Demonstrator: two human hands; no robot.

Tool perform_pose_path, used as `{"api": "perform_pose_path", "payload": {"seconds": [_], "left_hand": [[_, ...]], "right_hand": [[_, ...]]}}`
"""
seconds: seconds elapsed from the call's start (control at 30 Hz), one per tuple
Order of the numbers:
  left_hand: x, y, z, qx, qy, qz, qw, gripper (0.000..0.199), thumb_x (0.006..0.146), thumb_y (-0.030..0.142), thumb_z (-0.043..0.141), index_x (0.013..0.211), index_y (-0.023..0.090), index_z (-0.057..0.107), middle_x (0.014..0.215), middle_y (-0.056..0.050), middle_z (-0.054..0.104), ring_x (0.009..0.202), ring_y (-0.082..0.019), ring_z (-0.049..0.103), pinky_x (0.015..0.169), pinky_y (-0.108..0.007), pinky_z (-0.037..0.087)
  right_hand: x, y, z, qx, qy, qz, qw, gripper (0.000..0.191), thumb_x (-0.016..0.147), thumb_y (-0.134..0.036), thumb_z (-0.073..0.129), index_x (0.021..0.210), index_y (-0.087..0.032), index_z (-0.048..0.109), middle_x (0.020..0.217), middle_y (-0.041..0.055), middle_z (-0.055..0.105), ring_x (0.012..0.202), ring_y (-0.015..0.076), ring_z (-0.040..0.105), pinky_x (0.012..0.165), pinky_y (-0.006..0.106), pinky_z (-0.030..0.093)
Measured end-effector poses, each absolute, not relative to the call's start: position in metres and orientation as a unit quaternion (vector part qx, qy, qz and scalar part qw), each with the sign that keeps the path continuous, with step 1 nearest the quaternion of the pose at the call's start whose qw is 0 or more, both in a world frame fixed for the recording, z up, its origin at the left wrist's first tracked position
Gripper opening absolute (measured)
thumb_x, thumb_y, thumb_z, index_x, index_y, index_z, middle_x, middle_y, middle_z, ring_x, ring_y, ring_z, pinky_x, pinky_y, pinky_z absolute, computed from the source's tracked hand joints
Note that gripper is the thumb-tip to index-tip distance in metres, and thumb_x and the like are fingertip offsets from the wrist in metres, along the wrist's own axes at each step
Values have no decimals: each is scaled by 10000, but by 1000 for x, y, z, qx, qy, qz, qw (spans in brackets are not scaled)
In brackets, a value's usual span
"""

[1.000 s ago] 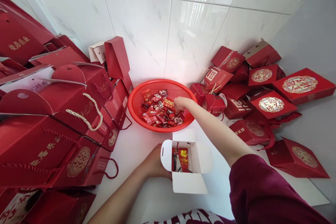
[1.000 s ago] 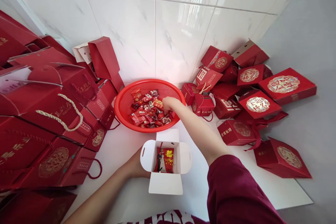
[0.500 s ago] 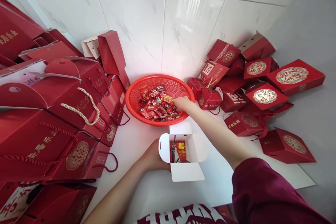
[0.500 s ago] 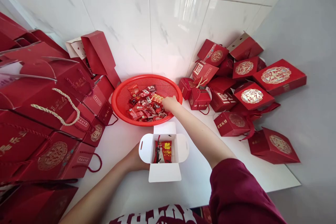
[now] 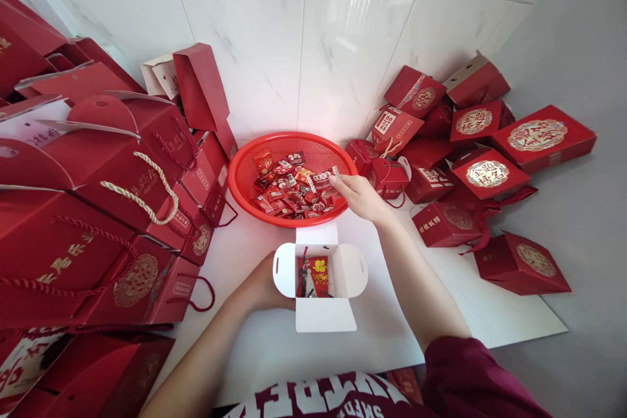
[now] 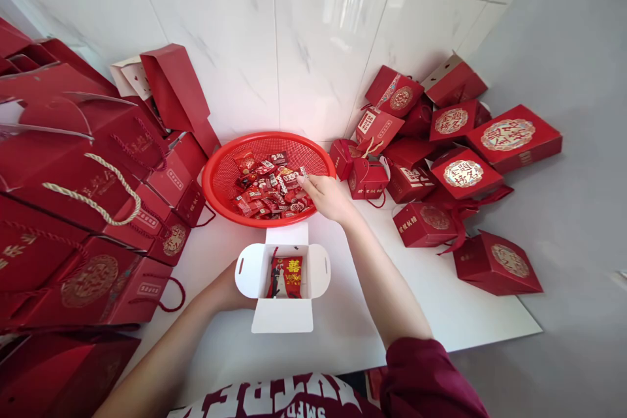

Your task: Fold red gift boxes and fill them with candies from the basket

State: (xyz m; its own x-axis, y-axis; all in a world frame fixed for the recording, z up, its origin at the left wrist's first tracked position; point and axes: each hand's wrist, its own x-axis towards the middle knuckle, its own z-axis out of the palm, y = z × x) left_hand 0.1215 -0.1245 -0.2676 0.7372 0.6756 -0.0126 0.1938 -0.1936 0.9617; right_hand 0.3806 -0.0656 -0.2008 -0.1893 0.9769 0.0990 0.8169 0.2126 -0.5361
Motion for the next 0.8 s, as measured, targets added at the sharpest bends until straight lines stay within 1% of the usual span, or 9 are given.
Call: {"api": "perform_pose_path", "payload": {"seconds": [0.1, 0.17, 0.23, 0.3, 0.37, 0.5, 0.6, 0.7, 0.8], "left_hand": [[122, -123, -267, 742, 286, 207, 569, 845, 583, 289, 882, 1368, 218, 578, 1238, -57, 708, 1132, -322, 667, 1000, -362, 538], [123, -122, -267, 745, 291, 200, 567, 840, 591, 303, 883, 1370, 224, 576, 1247, -69, 705, 1127, -312, 670, 1005, -365, 538], [123, -121, -266, 745, 299, 194, 564, 846, 597, 315, 882, 1377, 227, 566, 1261, -70, 698, 1128, -310, 668, 1020, -378, 529], [122, -119, -262, 744, 305, 184, 565, 858, 594, 314, 882, 1382, 218, 558, 1270, -67, 693, 1141, -320, 657, 1032, -395, 520], [122, -118, -256, 743, 311, 171, 568, 847, 594, 307, 879, 1372, 197, 565, 1260, -78, 696, 1140, -333, 653, 1023, -409, 525], [123, -115, -254, 739, 320, 155, 573, 797, 596, 298, 878, 1333, 183, 596, 1208, -95, 715, 1078, -324, 675, 989, -407, 543], [122, -114, -265, 742, 327, 162, 561, 865, 559, 302, 902, 1352, 206, 571, 1186, -88, 720, 1021, -311, 689, 945, -397, 561], [120, -113, -277, 749, 336, 177, 543, 931, 519, 290, 919, 1369, 227, 546, 1210, -82, 705, 1033, -303, 683, 961, -395, 550], [119, -113, -280, 763, 333, 176, 526, 894, 521, 234, 902, 1349, 221, 564, 1232, -81, 694, 1046, -290, 678, 983, -380, 535]], "right_hand": [[386, -94, -191, -517, -709, 333, 345, 537, 1032, -549, 344, 895, -148, 675, 891, 87, 757, 853, 189, 694, 789, 278, 518], [388, -109, -182, -462, -708, 387, 369, 464, 1003, -521, 458, 846, -149, 687, 815, 69, 736, 787, 178, 678, 742, 277, 521], [389, -119, -172, -425, -741, 394, 339, 362, 992, -443, 526, 863, -153, 699, 796, 49, 717, 746, 156, 654, 707, 262, 508], [387, -125, -165, -403, -785, 369, 291, 244, 986, -338, 558, 914, -163, 713, 846, 39, 721, 766, 143, 649, 727, 254, 497], [384, -128, -163, -399, -817, 337, 245, 174, 972, -250, 569, 933, -176, 721, 887, 32, 729, 783, 135, 651, 747, 246, 487], [376, -128, -171, -407, -835, 321, 184, 187, 951, -142, 538, 921, -189, 717, 893, 20, 726, 776, 134, 641, 741, 246, 474], [369, -127, -178, -428, -835, 309, 156, 229, 936, -88, 493, 924, -191, 697, 884, 16, 712, 762, 135, 618, 715, 250, 450], [364, -125, -181, -460, -826, 304, 116, 225, 925, -79, 477, 896, -188, 672, 831, 12, 694, 726, 134, 600, 672, 245, 412], [358, -125, -184, -465, -830, 303, 54, 193, 916, -102, 486, 895, -194, 655, 788, 15, 680, 685, 137, 578, 619, 247, 365]]}}
